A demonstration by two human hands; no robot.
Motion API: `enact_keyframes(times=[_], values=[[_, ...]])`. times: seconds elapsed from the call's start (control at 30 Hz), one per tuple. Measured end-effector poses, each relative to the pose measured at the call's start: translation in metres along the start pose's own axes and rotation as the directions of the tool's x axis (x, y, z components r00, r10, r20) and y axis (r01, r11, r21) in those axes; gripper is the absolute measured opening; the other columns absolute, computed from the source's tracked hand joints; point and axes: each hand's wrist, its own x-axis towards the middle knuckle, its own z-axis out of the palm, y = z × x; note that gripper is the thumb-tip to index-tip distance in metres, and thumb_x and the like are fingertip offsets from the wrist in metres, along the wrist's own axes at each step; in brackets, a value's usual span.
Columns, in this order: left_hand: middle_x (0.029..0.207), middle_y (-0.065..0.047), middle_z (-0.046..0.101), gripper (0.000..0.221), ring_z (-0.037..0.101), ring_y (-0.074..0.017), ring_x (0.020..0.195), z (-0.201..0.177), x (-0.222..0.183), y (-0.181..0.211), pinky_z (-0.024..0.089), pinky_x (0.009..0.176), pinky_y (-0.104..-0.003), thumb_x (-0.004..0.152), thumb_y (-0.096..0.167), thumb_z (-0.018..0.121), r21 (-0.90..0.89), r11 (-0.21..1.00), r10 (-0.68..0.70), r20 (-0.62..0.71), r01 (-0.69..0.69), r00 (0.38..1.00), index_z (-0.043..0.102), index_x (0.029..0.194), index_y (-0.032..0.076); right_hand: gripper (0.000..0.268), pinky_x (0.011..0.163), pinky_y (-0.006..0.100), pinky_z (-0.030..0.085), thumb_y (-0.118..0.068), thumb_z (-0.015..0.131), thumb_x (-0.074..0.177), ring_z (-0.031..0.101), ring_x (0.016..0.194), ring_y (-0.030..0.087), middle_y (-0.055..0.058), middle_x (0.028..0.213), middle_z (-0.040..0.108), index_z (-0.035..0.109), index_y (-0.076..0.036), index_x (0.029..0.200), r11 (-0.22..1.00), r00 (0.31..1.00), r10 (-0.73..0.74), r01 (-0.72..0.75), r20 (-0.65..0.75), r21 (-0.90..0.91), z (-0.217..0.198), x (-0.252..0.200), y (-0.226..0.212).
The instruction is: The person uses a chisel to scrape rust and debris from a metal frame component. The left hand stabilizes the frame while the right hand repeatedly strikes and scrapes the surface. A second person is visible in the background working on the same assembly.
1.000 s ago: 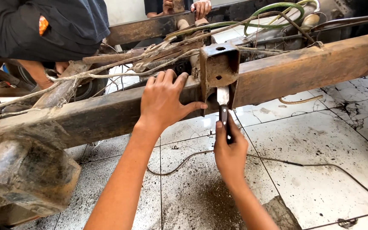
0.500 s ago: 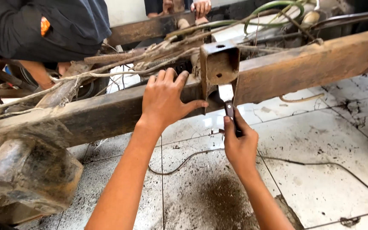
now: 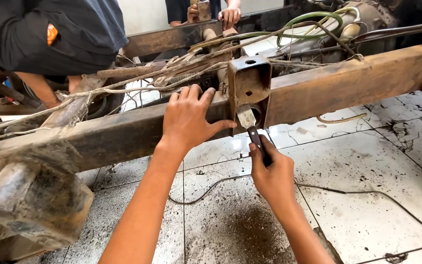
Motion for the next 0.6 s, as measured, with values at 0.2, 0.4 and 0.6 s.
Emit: enact_keyframes(times=[0.2,0.4,0.6], values=[[0.1,-0.012,0.065,0.101,0.062,-0.0276,0.098,0.004,-0.003,0.0,0.05,0.083,-0.041,0.067,0.088,0.066,-0.002,1.0,0.004,-0.006,-0.004,1.0,0.069,0.127,0.007,0.044,0.043,0.025,0.036,-0.026,0.06,0.102,0.047,0.051,0.004,-0.001,0.063,0.058,0.065,0.007,0.13,0.96,0.994,0.024,-0.052,0.103,0.275,0.015,0.011,0.003],[0.1,-0.012,0.065,0.101,0.062,-0.0283,0.097,-0.003,0.001,-0.001,0.05,0.081,-0.041,0.068,0.088,0.067,0.01,1.0,0.017,-0.02,-0.017,1.0,0.069,0.127,0.005,0.04,0.04,0.027,0.03,-0.026,0.057,0.102,0.042,0.047,0.007,-0.003,0.06,0.052,0.067,0.008,0.121,0.842,0.958,0.217,-0.281,0.189,0.46,0.014,0.002,-0.016],[0.099,-0.012,0.065,0.1,0.062,-0.0281,0.097,-0.003,0.0,0.0,0.05,0.081,-0.041,0.068,0.087,0.067,-0.001,1.0,0.015,-0.017,-0.015,1.0,0.069,0.127,0.006,0.038,0.044,0.026,0.033,-0.027,0.055,0.103,0.045,0.051,0.006,-0.002,0.061,0.056,0.071,0.003,0.12,0.945,0.967,0.232,-0.25,0.108,0.209,-0.007,0.0,-0.01]])
